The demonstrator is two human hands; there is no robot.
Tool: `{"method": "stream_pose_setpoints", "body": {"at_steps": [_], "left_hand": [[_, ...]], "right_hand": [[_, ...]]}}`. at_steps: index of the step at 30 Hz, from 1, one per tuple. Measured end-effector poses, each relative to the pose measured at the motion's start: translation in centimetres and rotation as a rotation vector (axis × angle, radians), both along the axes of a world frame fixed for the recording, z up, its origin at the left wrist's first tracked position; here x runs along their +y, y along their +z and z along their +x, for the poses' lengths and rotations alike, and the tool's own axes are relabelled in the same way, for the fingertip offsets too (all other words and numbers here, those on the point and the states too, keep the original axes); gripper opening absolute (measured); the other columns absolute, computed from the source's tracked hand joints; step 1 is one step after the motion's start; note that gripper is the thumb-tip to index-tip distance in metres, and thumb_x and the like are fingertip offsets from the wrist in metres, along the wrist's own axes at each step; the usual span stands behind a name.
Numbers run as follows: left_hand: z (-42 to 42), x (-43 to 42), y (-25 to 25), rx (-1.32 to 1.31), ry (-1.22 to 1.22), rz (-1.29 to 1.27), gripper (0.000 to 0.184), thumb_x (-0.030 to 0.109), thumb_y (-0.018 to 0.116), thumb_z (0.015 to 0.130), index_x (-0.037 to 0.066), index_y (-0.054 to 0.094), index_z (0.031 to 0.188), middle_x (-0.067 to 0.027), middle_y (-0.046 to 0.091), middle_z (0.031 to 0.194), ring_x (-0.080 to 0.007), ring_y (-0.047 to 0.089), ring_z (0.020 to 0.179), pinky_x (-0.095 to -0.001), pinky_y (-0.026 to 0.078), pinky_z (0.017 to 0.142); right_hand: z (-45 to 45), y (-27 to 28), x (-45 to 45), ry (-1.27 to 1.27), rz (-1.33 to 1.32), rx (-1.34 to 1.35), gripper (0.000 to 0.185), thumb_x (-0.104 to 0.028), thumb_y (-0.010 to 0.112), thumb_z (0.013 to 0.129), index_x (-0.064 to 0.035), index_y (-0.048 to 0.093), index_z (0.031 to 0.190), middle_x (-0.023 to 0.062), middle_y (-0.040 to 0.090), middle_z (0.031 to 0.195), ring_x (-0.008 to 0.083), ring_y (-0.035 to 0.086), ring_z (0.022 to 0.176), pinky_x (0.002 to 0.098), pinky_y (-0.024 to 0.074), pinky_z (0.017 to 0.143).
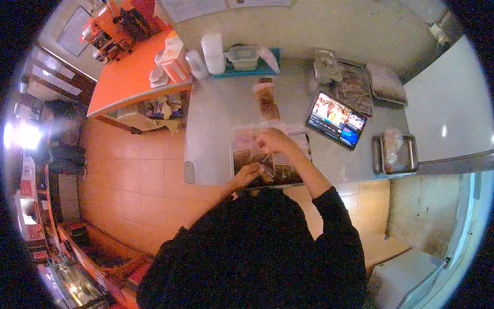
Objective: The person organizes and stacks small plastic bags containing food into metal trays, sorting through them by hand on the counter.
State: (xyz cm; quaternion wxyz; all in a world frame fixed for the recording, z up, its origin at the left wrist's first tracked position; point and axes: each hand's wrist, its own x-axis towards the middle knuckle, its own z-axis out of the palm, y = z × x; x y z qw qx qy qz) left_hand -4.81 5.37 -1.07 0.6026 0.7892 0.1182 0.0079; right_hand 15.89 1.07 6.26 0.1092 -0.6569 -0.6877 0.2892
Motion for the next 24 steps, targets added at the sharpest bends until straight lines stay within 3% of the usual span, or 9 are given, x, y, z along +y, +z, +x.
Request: {"method": "stream_pose_setpoints", "body": {"at_steps": [3, 5, 8, 12, 14, 15, 17, 21, 24], "left_hand": [[0.4, 0.2, 0.1, 0.029, -0.054, -0.032, 0.035, 0.028, 0.048, 0.092, -0.004, 0.056, 0.104, -0.0161, 0.059, 0.104, -0.0277, 0.056, 0.099, -0.0336, 0.042, 0.088], [0.6, -0.1, 0.0, -0.111, -0.022, -0.020, 0.030, 0.026, 0.051, 0.091, -0.004, 0.057, 0.095, -0.0139, 0.058, 0.090, -0.0249, 0.057, 0.087, -0.0343, 0.044, 0.078], [0.9, 0.0, -0.2, -0.124, -0.030, -0.019, 0.028, 0.023, 0.050, 0.092, -0.003, 0.057, 0.094, -0.0137, 0.058, 0.087, -0.0239, 0.057, 0.085, -0.0337, 0.044, 0.077], [0.6, 0.6, -0.1, 0.020, -0.106, -0.110, 0.033, 0.028, 0.048, 0.093, -0.001, 0.058, 0.105, -0.0130, 0.061, 0.101, -0.0220, 0.056, 0.097, -0.0323, 0.041, 0.089], [0.1, 0.6, 0.0, 0.051, -0.120, -0.101, 0.036, 0.031, 0.044, 0.094, 0.000, 0.059, 0.105, -0.0103, 0.061, 0.103, -0.0193, 0.055, 0.097, -0.0314, 0.041, 0.088], [-0.5, 0.4, 0.0, 0.051, -0.116, -0.100, 0.036, 0.031, 0.044, 0.094, 0.000, 0.059, 0.105, -0.0103, 0.061, 0.103, -0.0193, 0.055, 0.097, -0.0314, 0.041, 0.088], [-1.5, -0.3, 3.0, 0.102, 0.003, -0.493, 0.039, 0.035, 0.040, 0.096, 0.002, 0.059, 0.106, -0.0074, 0.060, 0.106, -0.0174, 0.053, 0.099, -0.0308, 0.040, 0.089], [-2.5, -0.8, 1.5, 0.082, 0.203, -0.404, 0.040, 0.031, 0.035, 0.098, 0.000, 0.057, 0.111, -0.0048, 0.060, 0.102, -0.0151, 0.052, 0.098, -0.0279, 0.037, 0.092], [-3.3, -0.5, 1.4, 0.101, 0.275, -0.451, 0.040, 0.032, 0.037, 0.097, 0.001, 0.053, 0.116, -0.0085, 0.061, 0.102, -0.0169, 0.053, 0.098, -0.0300, 0.039, 0.090]], "right_hand": [[-0.3, 1.5, -0.5, -0.036, 0.025, -0.035, 0.016, -0.013, 0.064, 0.061, -0.0092, 0.066, 0.076, 0.0115, 0.063, 0.076, 0.0292, 0.060, 0.079, 0.0414, 0.0473, 0.071], [-0.1, 1.2, -0.6, -0.069, -0.005, -0.033, 0.013, -0.013, 0.064, 0.062, -0.0082, 0.064, 0.074, 0.0125, 0.062, 0.073, 0.0302, 0.060, 0.078, 0.0418, 0.0472, 0.071], [-0.1, 0.2, -0.6, -0.089, 0.053, -0.059, 0.011, -0.013, 0.063, 0.063, -0.0072, 0.063, 0.073, 0.0128, 0.062, 0.074, 0.0306, 0.060, 0.078, 0.0429, 0.0468, 0.070], [-0.8, 0.5, -1.0, -0.129, 0.122, -0.059, 0.012, -0.015, 0.063, 0.066, -0.0065, 0.062, 0.074, 0.0126, 0.062, 0.077, 0.0307, 0.059, 0.078, 0.0441, 0.0461, 0.070], [-1.7, 0.9, -1.6, -0.215, 0.419, 0.071, 0.015, -0.020, 0.063, 0.071, -0.0062, 0.060, 0.077, 0.0128, 0.061, 0.079, 0.0312, 0.059, 0.079, 0.0439, 0.0455, 0.070], [-2.3, 1.1, -2.2, -0.210, 0.420, 0.072, 0.015, -0.020, 0.063, 0.071, -0.0062, 0.060, 0.077, 0.0128, 0.061, 0.079, 0.0312, 0.059, 0.079, 0.0439, 0.0455, 0.070], [-3.8, 2.9, -3.5, -0.220, 0.238, 0.314, 0.019, -0.023, 0.063, 0.075, -0.0053, 0.059, 0.079, 0.0133, 0.061, 0.080, 0.0322, 0.058, 0.080, 0.0429, 0.0448, 0.071], [-5.6, 1.5, -4.7, -0.203, 0.165, 0.213, 0.017, -0.021, 0.063, 0.076, -0.0045, 0.059, 0.082, 0.0116, 0.061, 0.080, 0.0311, 0.058, 0.081, 0.0413, 0.0444, 0.073], [-5.7, 0.1, -4.3, -0.197, 0.157, 0.244, 0.016, -0.020, 0.063, 0.075, -0.0050, 0.060, 0.080, 0.0104, 0.061, 0.080, 0.0305, 0.058, 0.081, 0.0412, 0.0446, 0.073]]}}
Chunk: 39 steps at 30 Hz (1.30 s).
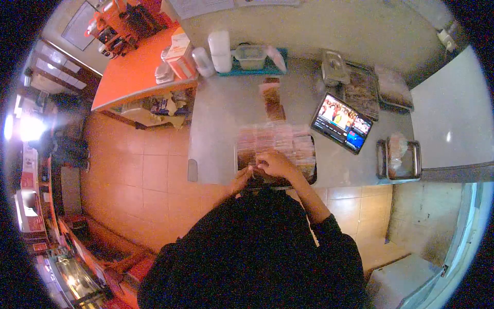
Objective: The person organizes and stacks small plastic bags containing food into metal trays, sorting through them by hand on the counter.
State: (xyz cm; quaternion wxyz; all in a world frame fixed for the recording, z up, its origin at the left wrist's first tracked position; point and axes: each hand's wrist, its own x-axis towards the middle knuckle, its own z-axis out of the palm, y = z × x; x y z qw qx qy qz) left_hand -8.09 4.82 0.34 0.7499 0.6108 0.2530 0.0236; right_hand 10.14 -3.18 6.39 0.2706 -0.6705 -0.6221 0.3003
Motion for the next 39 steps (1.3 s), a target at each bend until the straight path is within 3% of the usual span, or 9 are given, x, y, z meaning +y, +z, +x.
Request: {"method": "stream_pose_setpoints", "body": {"at_steps": [6, 9, 11, 12, 14, 17, 27, 33, 39], "left_hand": [[-2.1, -0.2, 3.5, 0.279, -0.111, 0.614, 0.030, 0.021, 0.054, 0.087, 0.000, 0.051, 0.108, -0.0222, 0.060, 0.098, -0.0367, 0.057, 0.095, -0.0417, 0.045, 0.081], [-2.7, -0.2, 4.1, 0.299, 0.111, 0.750, 0.029, 0.016, 0.057, 0.081, 0.002, 0.048, 0.106, -0.0225, 0.060, 0.091, -0.0421, 0.056, 0.089, -0.0466, 0.046, 0.076], [-2.4, -0.1, 4.7, 0.172, 0.281, 1.060, 0.025, 0.016, 0.057, 0.080, 0.001, 0.053, 0.101, -0.0228, 0.060, 0.085, -0.0413, 0.057, 0.082, -0.0475, 0.046, 0.072], [-2.0, 0.0, 4.4, 0.171, 0.286, 1.061, 0.025, 0.016, 0.057, 0.080, 0.001, 0.053, 0.101, -0.0228, 0.060, 0.085, -0.0413, 0.057, 0.082, -0.0475, 0.046, 0.072], [-1.0, 0.2, 2.6, 0.171, -0.059, 0.802, 0.019, 0.014, 0.057, 0.078, -0.001, 0.057, 0.091, -0.0245, 0.059, 0.084, -0.0409, 0.058, 0.080, -0.0472, 0.047, 0.071], [0.3, 0.2, -0.2, 0.166, -0.213, 0.776, 0.016, 0.013, 0.056, 0.076, -0.001, 0.059, 0.083, -0.0256, 0.059, 0.082, -0.0409, 0.059, 0.079, -0.0474, 0.047, 0.071], [1.2, -0.3, -1.2, 0.117, -0.194, 0.885, 0.016, 0.011, 0.055, 0.074, -0.004, 0.058, 0.080, -0.0262, 0.059, 0.077, -0.0425, 0.058, 0.075, -0.0489, 0.047, 0.068], [1.8, -0.4, -0.2, 0.097, -0.098, 0.922, 0.012, 0.009, 0.056, 0.073, -0.003, 0.057, 0.075, -0.0236, 0.058, 0.078, -0.0407, 0.056, 0.079, -0.0480, 0.046, 0.070], [2.5, 0.1, 0.0, 0.087, -0.080, 0.876, 0.008, 0.004, 0.055, 0.072, -0.004, 0.055, 0.075, -0.0233, 0.057, 0.077, -0.0390, 0.056, 0.077, -0.0464, 0.046, 0.071]], "right_hand": [[-1.2, -1.8, 2.0, 0.087, -0.038, -0.085, 0.011, -0.017, 0.063, 0.070, -0.0079, 0.062, 0.076, 0.0083, 0.061, 0.080, 0.0291, 0.058, 0.083, 0.0397, 0.0442, 0.076], [-1.8, -2.3, 3.2, 0.049, 0.046, -0.153, 0.010, -0.017, 0.063, 0.069, -0.0098, 0.063, 0.076, 0.0066, 0.062, 0.081, 0.0271, 0.058, 0.087, 0.0408, 0.0414, 0.082], [-1.7, -1.7, 4.1, 0.043, 0.042, -0.221, 0.011, -0.017, 0.063, 0.069, -0.0100, 0.063, 0.077, 0.0061, 0.061, 0.083, 0.0264, 0.056, 0.090, 0.0419, 0.0397, 0.084], [-1.5, -1.4, 4.4, 0.032, 0.037, -0.287, 0.011, -0.018, 0.063, 0.069, -0.0102, 0.063, 0.077, 0.0057, 0.061, 0.085, 0.0257, 0.055, 0.094, 0.0431, 0.0379, 0.087], [-1.2, -1.5, 4.6, 0.002, 0.132, -0.308, 0.012, -0.018, 0.064, 0.068, -0.0098, 0.063, 0.077, 0.0063, 0.059, 0.089, 0.0264, 0.053, 0.097, 0.0438, 0.0373, 0.088], [-1.2, -0.6, 5.0, -0.027, 0.242, -0.328, 0.015, -0.018, 0.065, 0.067, -0.0085, 0.062, 0.078, 0.0075, 0.054, 0.098, 0.0281, 0.050, 0.101, 0.0441, 0.0371, 0.088], [-1.0, -0.1, 5.3, -0.020, 0.105, -0.155, 0.019, -0.017, 0.068, 0.066, -0.0065, 0.063, 0.081, 0.0102, 0.053, 0.101, 0.0311, 0.050, 0.101, 0.0437, 0.0379, 0.090], [-0.3, -2.6, 6.5, 0.081, 0.018, -0.287, 0.018, -0.017, 0.065, 0.068, -0.0068, 0.064, 0.083, 0.0137, 0.058, 0.095, 0.0324, 0.051, 0.102, 0.0449, 0.0380, 0.092], [0.2, 0.3, 6.9, 0.107, -0.069, -0.301, 0.025, -0.021, 0.066, 0.067, -0.0069, 0.064, 0.088, 0.0137, 0.058, 0.100, 0.0328, 0.051, 0.103, 0.0445, 0.0378, 0.093]]}}
